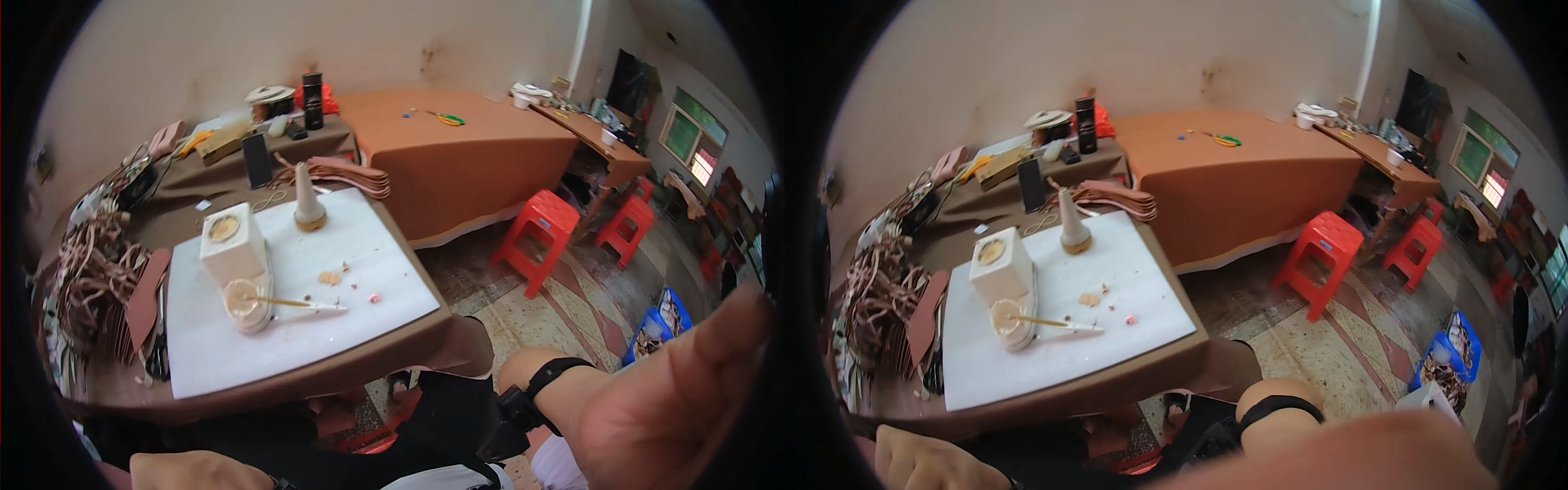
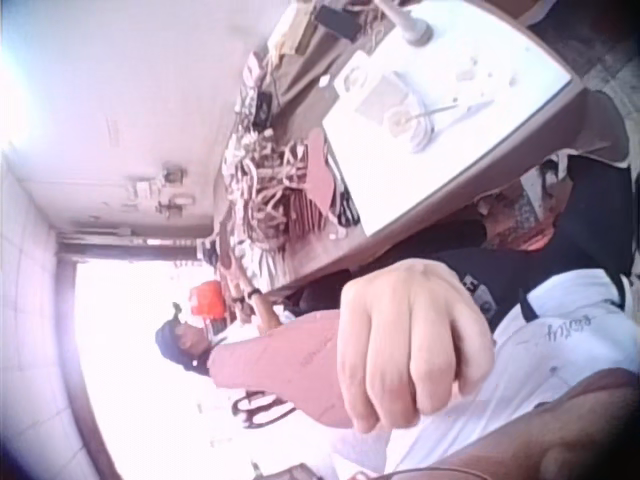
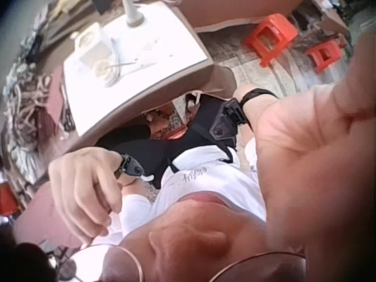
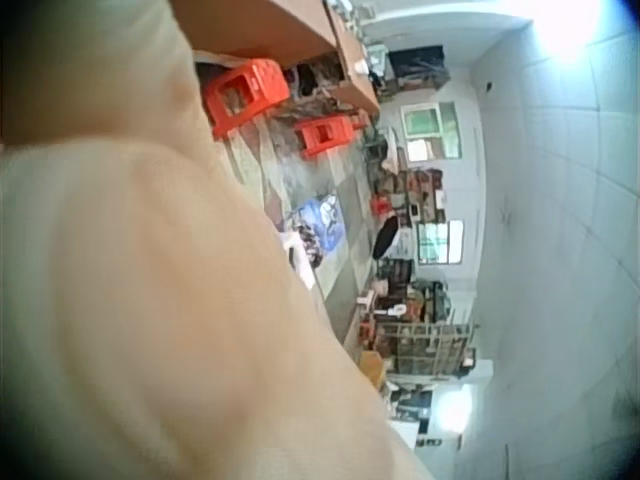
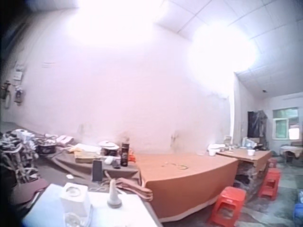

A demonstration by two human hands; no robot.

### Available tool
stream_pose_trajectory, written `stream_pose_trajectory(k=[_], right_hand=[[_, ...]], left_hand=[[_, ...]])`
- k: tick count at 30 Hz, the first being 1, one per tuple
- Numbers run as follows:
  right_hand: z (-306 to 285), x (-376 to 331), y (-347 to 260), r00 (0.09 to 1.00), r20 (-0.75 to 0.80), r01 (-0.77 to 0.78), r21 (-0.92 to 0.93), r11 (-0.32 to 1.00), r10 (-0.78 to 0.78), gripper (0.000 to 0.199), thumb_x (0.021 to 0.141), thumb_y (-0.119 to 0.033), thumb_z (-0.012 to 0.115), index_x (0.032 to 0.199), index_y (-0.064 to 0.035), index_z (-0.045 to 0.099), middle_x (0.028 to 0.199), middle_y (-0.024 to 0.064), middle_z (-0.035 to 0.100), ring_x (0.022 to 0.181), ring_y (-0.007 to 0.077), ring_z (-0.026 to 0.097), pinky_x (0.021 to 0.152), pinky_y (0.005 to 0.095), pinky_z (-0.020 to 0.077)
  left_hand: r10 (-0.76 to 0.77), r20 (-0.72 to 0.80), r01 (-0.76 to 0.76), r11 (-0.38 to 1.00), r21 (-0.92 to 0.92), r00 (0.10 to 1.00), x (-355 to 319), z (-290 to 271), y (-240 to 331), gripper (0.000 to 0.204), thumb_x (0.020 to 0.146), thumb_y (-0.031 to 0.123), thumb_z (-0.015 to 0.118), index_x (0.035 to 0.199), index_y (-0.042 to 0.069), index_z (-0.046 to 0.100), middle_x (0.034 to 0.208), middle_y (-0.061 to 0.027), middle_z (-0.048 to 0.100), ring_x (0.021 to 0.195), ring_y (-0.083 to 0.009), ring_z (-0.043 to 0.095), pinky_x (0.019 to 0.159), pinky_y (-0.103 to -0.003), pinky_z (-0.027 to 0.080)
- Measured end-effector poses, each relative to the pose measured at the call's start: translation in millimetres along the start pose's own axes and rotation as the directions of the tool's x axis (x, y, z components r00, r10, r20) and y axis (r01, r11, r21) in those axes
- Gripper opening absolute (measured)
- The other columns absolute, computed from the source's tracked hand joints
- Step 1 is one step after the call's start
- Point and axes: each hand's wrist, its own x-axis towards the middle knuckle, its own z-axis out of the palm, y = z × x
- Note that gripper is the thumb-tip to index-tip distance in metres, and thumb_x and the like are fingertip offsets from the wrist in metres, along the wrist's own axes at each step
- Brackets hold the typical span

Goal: Applying glue to a shoe insole and attaching a leather strap.

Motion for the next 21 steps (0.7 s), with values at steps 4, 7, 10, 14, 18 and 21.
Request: stream_pose_trajectory(k=[4, 7, 10, 14, 18, 21], right_hand=[[27.6, 20.7, 6.6, 1.000, -0.017, -0.019, -0.075, 0.997, 0.018, 0.028, 0.089, -0.029, 0.046, 0.096, -0.0054, 0.060, 0.087, 0.0057, 0.058, 0.073, 0.0134, 0.052, 0.071, 0.0311, 0.0406], [36.0, 20.7, 10.0, 0.999, -0.020, -0.044, -0.088, 0.995, 0.042, 0.029, 0.089, -0.030, 0.045, 0.096, -0.0060, 0.060, 0.086, 0.0054, 0.058, 0.073, 0.0130, 0.051, 0.070, 0.0309, 0.0404], [30.8, 11.4, 8.4, 0.998, -0.030, -0.061, -0.090, 0.994, 0.058, 0.029, 0.090, -0.031, 0.045, 0.096, -0.0065, 0.059, 0.086, 0.0052, 0.057, 0.072, 0.0126, 0.051, 0.070, 0.0307, 0.0402], [23.6, 8.2, 8.0, 0.995, -0.055, -0.087, -0.098, 0.991, 0.082, 0.030, 0.090, -0.033, 0.043, 0.095, -0.0072, 0.059, 0.086, 0.0048, 0.057, 0.071, 0.0121, 0.051, 0.069, 0.0305, 0.0400], [18.7, 9.3, 11.6, 0.994, -0.077, -0.090, -0.122, 0.989, 0.081, 0.031, 0.091, -0.034, 0.042, 0.095, -0.0078, 0.059, 0.086, 0.0045, 0.057, 0.071, 0.0115, 0.050, 0.068, 0.0302, 0.0397], [18.2, 16.4, 17.6, 0.992, -0.093, -0.097, -0.134, 0.986, 0.085, 0.032, 0.091, -0.035, 0.042, 0.094, -0.0084, 0.059, 0.086, 0.0042, 0.056, 0.070, 0.0111, 0.050, 0.068, 0.0300, 0.0396]], left_hand=[[0.003, -0.100, 0.003, 0.998, 0.055, 0.995, -14.7, -6.2, 2.2, 0.010, 0.075, 0.003, 0.063, 0.069, 0.002, 0.071, 0.069, -0.0130, 0.066, 0.065, -0.0225, 0.060, 0.056, -0.032, 0.046], [0.000, -0.157, 0.014, 0.996, 0.085, 0.988, -22.3, -10.9, 4.3, 0.009, 0.074, 0.002, 0.064, 0.069, 0.002, 0.071, 0.068, -0.0136, 0.066, 0.066, -0.0235, 0.061, 0.057, -0.033, 0.046], [-0.073, -0.155, 0.079, 0.996, 0.034, 0.985, -36.2, -23.8, 6.0, 0.008, 0.078, 0.004, 0.064, 0.078, 0.003, 0.072, 0.077, -0.0142, 0.068, 0.071, -0.0246, 0.064, 0.061, -0.034, 0.047], [-0.268, -0.229, 0.283, 0.958, 0.036, 0.936, -71.6, -33.1, 11.9, 0.013, 0.087, 0.015, 0.063, 0.094, 0.006, 0.069, 0.089, -0.0170, 0.067, 0.076, -0.0288, 0.065, 0.070, -0.038, 0.049], [-0.085, -0.723, 0.380, 0.889, 0.256, 0.685, -91.1, 2.0, -16.9, 0.023, 0.086, 0.027, 0.065, 0.080, 0.005, 0.067, 0.069, -0.0151, 0.063, 0.058, -0.0266, 0.060, 0.056, -0.036, 0.047], [-0.072, -0.756, 0.453, 0.836, 0.309, 0.650, -95.6, 3.7, -22.7, 0.029, 0.084, 0.032, 0.066, 0.080, 0.003, 0.067, 0.066, -0.0149, 0.062, 0.055, -0.0256, 0.058, 0.053, -0.035, 0.047]])
